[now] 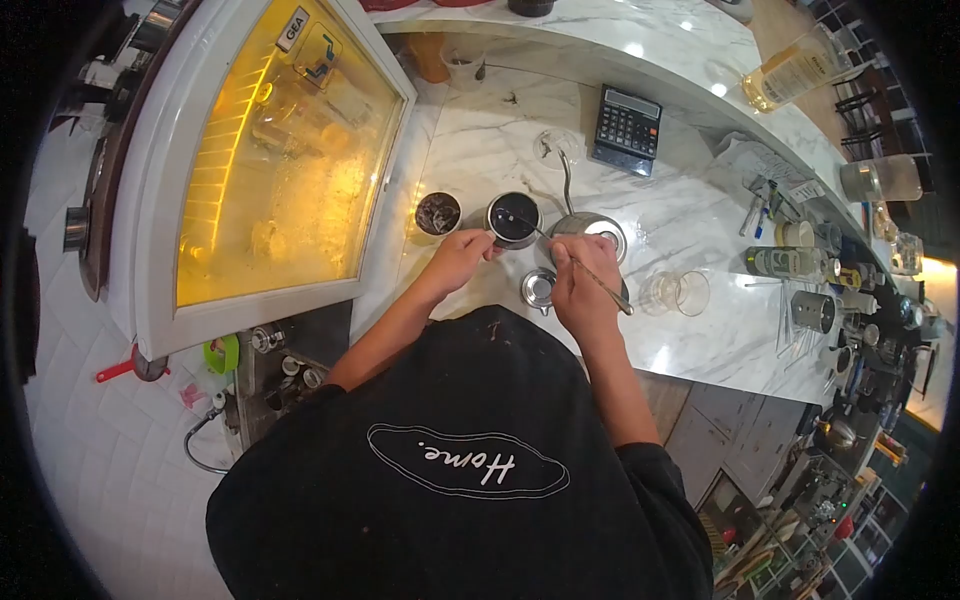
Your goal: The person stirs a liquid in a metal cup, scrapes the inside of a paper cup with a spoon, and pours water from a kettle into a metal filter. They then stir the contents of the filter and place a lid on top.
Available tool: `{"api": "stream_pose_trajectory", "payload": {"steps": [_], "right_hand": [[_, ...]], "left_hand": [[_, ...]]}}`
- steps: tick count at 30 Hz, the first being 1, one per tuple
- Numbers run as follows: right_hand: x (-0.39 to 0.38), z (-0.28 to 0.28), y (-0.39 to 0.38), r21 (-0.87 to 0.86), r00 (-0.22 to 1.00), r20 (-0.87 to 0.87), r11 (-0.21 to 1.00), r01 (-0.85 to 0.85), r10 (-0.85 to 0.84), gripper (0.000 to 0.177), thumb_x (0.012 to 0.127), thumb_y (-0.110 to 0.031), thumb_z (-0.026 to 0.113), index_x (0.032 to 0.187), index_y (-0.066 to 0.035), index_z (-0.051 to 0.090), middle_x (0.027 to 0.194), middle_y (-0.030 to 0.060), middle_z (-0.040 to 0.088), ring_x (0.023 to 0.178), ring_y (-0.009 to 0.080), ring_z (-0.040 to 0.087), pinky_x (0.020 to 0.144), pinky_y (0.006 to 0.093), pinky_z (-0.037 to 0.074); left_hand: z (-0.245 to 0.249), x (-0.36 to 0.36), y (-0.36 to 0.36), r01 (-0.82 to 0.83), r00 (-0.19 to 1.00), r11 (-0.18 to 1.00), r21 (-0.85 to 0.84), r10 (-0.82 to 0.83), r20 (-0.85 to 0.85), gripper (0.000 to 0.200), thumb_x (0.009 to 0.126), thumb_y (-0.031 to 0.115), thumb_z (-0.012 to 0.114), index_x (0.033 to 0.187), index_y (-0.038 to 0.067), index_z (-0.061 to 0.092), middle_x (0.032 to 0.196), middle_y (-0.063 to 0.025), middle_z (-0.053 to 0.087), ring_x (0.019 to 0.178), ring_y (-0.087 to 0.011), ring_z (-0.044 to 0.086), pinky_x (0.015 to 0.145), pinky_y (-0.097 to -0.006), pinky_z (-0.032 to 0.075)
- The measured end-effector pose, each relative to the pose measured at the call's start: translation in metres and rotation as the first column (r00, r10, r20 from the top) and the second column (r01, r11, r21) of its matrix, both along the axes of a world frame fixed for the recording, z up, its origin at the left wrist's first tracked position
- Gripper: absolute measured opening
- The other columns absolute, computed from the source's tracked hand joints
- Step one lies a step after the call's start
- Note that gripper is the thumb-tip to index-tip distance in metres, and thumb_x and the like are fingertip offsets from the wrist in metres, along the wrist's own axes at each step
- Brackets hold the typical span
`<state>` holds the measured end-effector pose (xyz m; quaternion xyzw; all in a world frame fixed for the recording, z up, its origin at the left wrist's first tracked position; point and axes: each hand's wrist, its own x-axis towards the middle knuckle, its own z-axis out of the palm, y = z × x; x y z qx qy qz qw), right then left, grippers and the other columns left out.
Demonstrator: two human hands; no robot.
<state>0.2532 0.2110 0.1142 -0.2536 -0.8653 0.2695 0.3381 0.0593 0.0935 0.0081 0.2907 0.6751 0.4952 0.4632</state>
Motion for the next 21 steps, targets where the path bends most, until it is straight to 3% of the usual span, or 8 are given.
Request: {"api": "stream_pose_trajectory", "payload": {"steps": [4,7,10,21], "right_hand": [[-0.001,0.013,0.000,-0.027,0.996,0.087,1.000,0.015,-0.012,0.014,0.102,-0.008,0.058,0.098,-0.003,0.070,0.089,0.0110,0.072,0.082,0.0321,0.063,0.084,0.0416,0.049],[0.003,0.006,0.000,-0.003,0.998,0.042,0.999,0.039,-0.039,0.007,0.097,-0.007,0.061,0.096,-0.005,0.067,0.088,0.0125,0.070,0.084,0.0342,0.065,0.088,0.0445,0.046],[0.002,0.003,-0.003,0.063,0.999,0.038,0.998,-0.017,0.014,0.012,0.101,-0.007,0.058,0.098,-0.004,0.069,0.091,0.0117,0.071,0.083,0.0342,0.062,0.082,0.0428,0.048],[0.002,0.009,-0.004,0.092,0.998,0.035,0.994,-0.056,0.053,0.008,0.099,-0.004,0.059,0.097,-0.003,0.066,0.091,0.0113,0.070,0.081,0.0333,0.063,0.082,0.0435,0.047]], "left_hand": [[-0.001,0.009,-0.007,-0.013,1.000,1.000,-0.005,0.013,-0.001,0.040,0.100,0.031,0.056,0.076,-0.001,0.060,0.080,-0.0058,0.068,0.077,-0.0129,0.059,0.072,-0.0293,0.046],[0.003,0.003,-0.001,-0.013,1.000,1.000,-0.007,0.013,-0.024,0.039,0.100,0.030,0.056,0.076,-0.001,0.060,0.081,-0.0061,0.068,0.077,-0.0132,0.059,0.072,-0.0295,0.047],[-0.003,0.004,-0.003,-0.018,1.000,1.000,-0.006,0.018,-0.008,0.039,0.100,0.030,0.056,0.076,-0.001,0.060,0.080,-0.0064,0.068,0.076,-0.0135,0.058,0.072,-0.0299,0.047],[0.000,0.006,-0.002,-0.040,0.999,0.999,0.000,0.040,-0.008,0.040,0.101,0.031,0.057,0.075,0.001,0.060,0.079,-0.0063,0.067,0.076,-0.0133,0.059,0.071,-0.0297,0.046]]}}
